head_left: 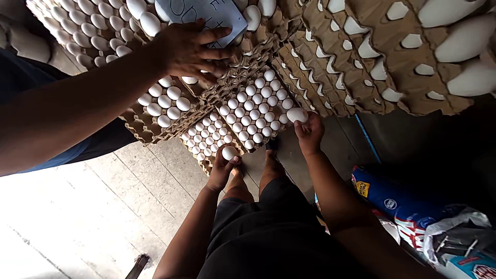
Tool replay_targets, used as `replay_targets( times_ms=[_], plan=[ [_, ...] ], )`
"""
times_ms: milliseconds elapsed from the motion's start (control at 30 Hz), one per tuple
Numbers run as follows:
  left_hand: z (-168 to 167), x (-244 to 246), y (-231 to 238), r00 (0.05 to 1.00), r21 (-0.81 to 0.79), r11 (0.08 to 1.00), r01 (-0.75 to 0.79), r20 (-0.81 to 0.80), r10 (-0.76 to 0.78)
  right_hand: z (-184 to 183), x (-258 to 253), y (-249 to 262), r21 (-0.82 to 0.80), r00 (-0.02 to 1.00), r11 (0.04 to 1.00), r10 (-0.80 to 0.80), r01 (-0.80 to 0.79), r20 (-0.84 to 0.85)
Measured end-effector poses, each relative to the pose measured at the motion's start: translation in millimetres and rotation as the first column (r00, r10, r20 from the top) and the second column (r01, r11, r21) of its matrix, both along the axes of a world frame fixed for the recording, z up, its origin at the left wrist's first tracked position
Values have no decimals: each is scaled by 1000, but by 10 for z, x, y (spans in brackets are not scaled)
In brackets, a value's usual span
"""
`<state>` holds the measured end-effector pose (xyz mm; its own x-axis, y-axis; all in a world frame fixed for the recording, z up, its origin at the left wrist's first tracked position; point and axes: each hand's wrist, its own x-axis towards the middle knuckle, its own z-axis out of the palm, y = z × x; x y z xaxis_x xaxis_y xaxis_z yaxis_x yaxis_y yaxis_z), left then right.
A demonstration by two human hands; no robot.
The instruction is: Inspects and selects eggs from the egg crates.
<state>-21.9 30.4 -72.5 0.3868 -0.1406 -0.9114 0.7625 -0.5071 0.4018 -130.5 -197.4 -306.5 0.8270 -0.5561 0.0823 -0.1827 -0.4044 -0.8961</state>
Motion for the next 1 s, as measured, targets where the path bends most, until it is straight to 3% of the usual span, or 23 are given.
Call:
replay_targets(
  times_ms=[67,100,133,200,233,400,533,667,833,1000],
  plan=[
    [241,30,-71,995,-56,996,63,86,-58,326,-107,51,-38,991,996,81,-77,110],
    [145,-33,-32,990,-106,994,32,143,-17,467,-157,78,-94,980,989,128,-114,155],
    [-159,-155,104,976,-227,974,-18,206,66,586,-209,105,-152,964,977,178,-149,198],
    [-1125,-446,468,908,-629,777,-31,307,284,752,-283,178,-213,928,958,250,-194,278],
    [-1321,-490,505,901,-730,682,-35,272,338,812,-311,217,-207,908,953,278,-220,313],
    [-1103,-476,297,914,-932,336,-138,11,407,1003,-418,416,-173,864,927,374,-334,336],
    [-1044,-528,246,916,-927,321,-196,-56,397,1079,-446,726,-200,844,892,450,-406,293],
    [-1096,-643,243,890,-873,367,-320,-144,433,1088,-414,1029,-281,854,874,463,-396,236],
    [-1209,-692,322,802,-813,306,-496,-294,520,1016,-420,1211,-391,887,854,432,-344,164],
    [-1341,-718,419,785,-783,325,-530,-308,538,956,-454,1281,-344,865,822,500,-454,52]
  ],
)
